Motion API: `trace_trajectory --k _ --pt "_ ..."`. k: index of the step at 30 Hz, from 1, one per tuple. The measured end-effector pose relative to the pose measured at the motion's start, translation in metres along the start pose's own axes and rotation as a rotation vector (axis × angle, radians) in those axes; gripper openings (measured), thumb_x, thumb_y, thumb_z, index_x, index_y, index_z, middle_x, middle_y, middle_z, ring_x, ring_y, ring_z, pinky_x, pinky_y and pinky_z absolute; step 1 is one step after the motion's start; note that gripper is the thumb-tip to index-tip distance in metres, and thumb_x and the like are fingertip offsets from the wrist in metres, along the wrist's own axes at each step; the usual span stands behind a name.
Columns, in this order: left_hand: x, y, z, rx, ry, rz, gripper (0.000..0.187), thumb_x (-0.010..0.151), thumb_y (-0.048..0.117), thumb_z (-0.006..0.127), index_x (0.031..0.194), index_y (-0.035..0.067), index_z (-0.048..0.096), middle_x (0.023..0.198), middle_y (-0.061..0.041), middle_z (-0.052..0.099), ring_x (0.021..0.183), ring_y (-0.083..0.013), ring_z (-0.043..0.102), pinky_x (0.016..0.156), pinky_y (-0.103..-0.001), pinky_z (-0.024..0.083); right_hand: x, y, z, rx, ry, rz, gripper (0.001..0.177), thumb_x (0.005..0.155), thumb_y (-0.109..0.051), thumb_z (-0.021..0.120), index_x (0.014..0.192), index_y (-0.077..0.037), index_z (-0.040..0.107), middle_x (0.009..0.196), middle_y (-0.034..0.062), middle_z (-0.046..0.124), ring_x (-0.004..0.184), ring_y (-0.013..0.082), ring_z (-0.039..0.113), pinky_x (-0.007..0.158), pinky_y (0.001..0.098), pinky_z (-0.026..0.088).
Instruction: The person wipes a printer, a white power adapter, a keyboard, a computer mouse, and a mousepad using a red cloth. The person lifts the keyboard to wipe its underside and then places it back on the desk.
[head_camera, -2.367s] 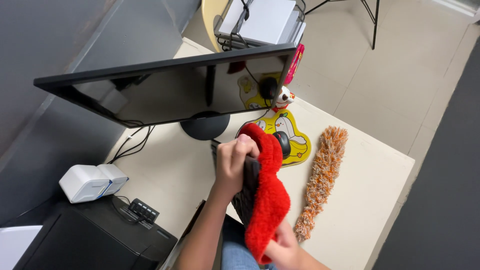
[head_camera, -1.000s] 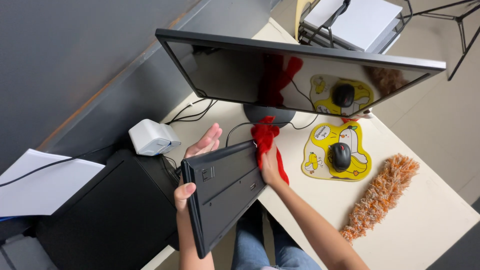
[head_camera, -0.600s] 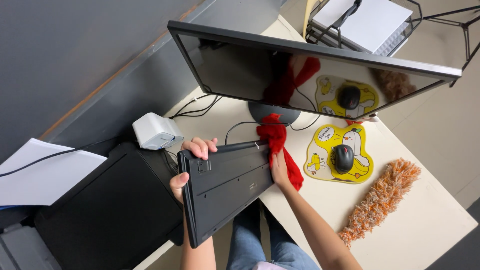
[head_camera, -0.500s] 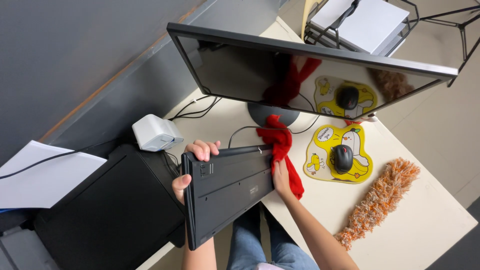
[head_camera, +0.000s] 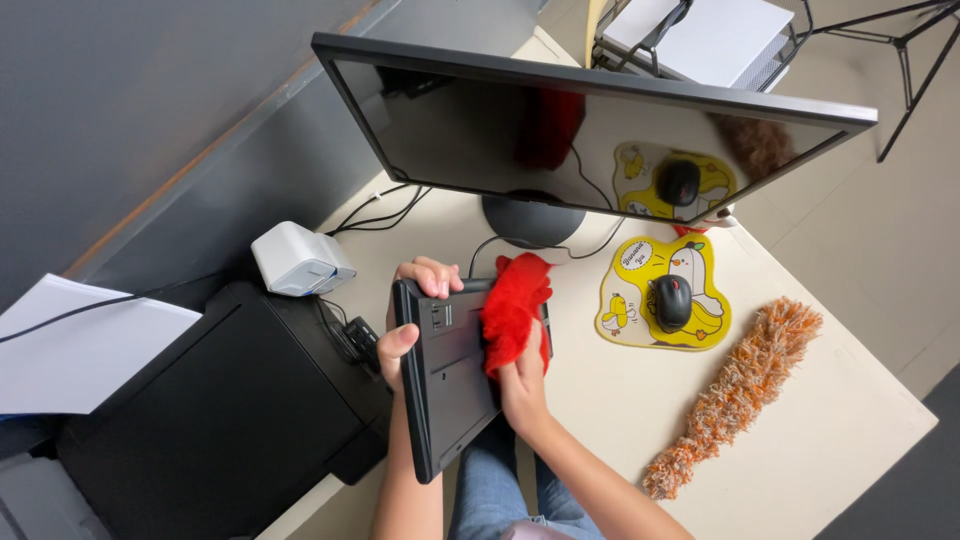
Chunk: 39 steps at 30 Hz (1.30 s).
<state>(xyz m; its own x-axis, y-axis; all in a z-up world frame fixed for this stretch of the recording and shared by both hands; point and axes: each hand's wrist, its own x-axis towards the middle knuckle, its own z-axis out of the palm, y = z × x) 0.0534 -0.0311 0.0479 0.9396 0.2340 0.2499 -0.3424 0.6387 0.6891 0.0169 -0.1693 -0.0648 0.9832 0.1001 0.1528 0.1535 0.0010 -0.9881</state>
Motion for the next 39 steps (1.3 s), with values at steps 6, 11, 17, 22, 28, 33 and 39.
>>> trace_trajectory --k 6,11,17,22,28,33,39 --pt "0.001 0.004 0.019 -0.021 0.024 0.006 0.05 0.081 0.042 0.067 0.11 0.006 0.048 0.108 -0.01 0.044 0.111 -0.0248 0.045 0.122 -0.041 0.028 0.007 -0.056 -0.001 0.01 -0.102 -0.127 0.055 0.096 -0.009 0.057 0.149 0.002 0.046 0.155 0.0179 0.047 0.149 0.0343 0.04 0.125 0.0414 0.027" --pt "-0.004 0.004 0.031 -0.007 0.06 0.01 0.049 0.081 0.04 0.065 0.109 0.005 0.047 0.107 -0.01 0.044 0.11 -0.0245 0.044 0.117 -0.04 0.031 0.005 -0.05 -0.006 -0.054 -0.123 -0.156 0.048 0.098 -0.008 0.056 0.144 0.002 0.051 0.154 0.018 0.047 0.147 0.0357 0.043 0.125 0.0426 0.029" --pt "-0.006 0.0 0.032 -0.012 0.077 0.044 0.047 0.081 0.039 0.065 0.109 0.005 0.047 0.107 -0.011 0.043 0.107 -0.0239 0.041 0.111 -0.04 0.033 0.003 -0.031 -0.017 -0.045 -0.119 -0.155 0.038 0.101 -0.011 0.055 0.137 0.002 0.057 0.152 0.019 0.046 0.142 0.0363 0.046 0.122 0.042 0.031" --pt "-0.007 0.0 0.037 0.003 0.093 0.052 0.047 0.081 0.039 0.064 0.109 0.005 0.047 0.107 -0.011 0.042 0.107 -0.0246 0.042 0.111 -0.039 0.034 0.005 -0.052 -0.022 -0.017 -0.197 -0.218 0.036 0.101 -0.012 0.055 0.134 0.0 0.058 0.151 0.0188 0.047 0.141 0.0365 0.045 0.124 0.0431 0.028" --pt "-0.006 -0.001 0.038 0.092 0.064 0.037 0.047 0.082 0.04 0.062 0.109 0.005 0.047 0.107 -0.011 0.044 0.106 -0.025 0.044 0.108 -0.041 0.037 -0.002 -0.072 -0.023 -0.05 -0.293 -0.344 0.04 0.099 -0.008 0.054 0.138 0.001 0.054 0.146 0.0153 0.053 0.14 0.0335 0.048 0.13 0.0457 0.021" --pt "-0.005 -0.001 0.045 0.101 0.058 0.005 0.048 0.081 0.041 0.061 0.11 0.004 0.047 0.107 -0.012 0.045 0.107 -0.0247 0.045 0.106 -0.039 0.037 -0.008 -0.059 -0.03 0.162 -0.319 -0.228 0.05 0.097 -0.01 0.062 0.143 0.003 0.048 0.141 0.0137 0.056 0.129 0.03 0.057 0.118 0.0418 0.041" --pt "-0.009 -0.001 0.052 0.195 0.088 0.036 0.048 0.084 0.042 0.06 0.108 0.002 0.05 0.106 -0.013 0.047 0.107 -0.0255 0.049 0.119 -0.041 0.034 0.002 -0.05 -0.032 0.003 -0.254 -0.229 0.047 0.102 -0.016 0.049 0.144 0.003 0.05 0.152 0.0179 0.051 0.142 0.0333 0.051 0.125 0.0427 0.034"
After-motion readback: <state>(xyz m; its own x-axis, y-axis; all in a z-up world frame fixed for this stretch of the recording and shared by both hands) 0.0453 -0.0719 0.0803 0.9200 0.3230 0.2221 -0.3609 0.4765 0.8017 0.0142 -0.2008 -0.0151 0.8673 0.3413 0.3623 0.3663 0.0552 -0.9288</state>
